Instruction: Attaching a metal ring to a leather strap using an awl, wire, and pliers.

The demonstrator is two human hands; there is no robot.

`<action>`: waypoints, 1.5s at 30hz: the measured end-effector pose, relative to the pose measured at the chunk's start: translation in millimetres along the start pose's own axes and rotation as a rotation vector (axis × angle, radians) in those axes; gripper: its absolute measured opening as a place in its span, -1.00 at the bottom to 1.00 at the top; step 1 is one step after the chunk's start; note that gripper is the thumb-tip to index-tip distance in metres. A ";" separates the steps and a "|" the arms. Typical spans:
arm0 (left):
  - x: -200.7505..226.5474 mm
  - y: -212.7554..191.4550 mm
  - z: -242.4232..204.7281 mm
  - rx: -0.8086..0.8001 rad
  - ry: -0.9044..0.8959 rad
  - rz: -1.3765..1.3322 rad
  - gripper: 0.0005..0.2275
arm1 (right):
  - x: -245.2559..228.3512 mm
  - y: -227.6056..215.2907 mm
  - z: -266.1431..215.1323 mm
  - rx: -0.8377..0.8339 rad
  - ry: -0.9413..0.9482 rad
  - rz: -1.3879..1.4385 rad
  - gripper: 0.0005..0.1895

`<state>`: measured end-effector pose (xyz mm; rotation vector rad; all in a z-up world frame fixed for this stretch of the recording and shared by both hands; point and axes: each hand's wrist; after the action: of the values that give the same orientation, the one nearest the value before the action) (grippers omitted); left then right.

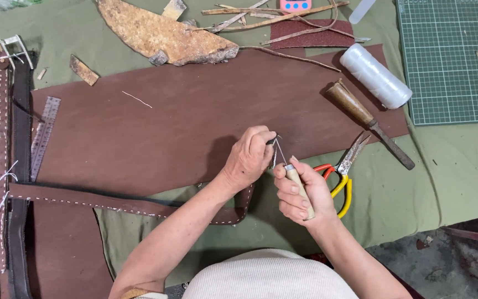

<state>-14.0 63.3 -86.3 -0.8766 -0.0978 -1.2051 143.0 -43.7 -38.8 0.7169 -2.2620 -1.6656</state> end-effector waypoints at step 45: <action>-126.7 7.2 42.4 0.082 -0.521 -0.082 -0.87 | -34.7 37.8 150.3 0.558 -0.356 -1.022 -0.71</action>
<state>-42.3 188.1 -125.1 -1.1053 -0.6044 -1.0150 93.0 106.8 -48.1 2.1352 -2.8801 -1.5249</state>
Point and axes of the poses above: each hand's wrist, its own z-axis towards the middle knuckle, its own y-axis out of the palm, x = y × z
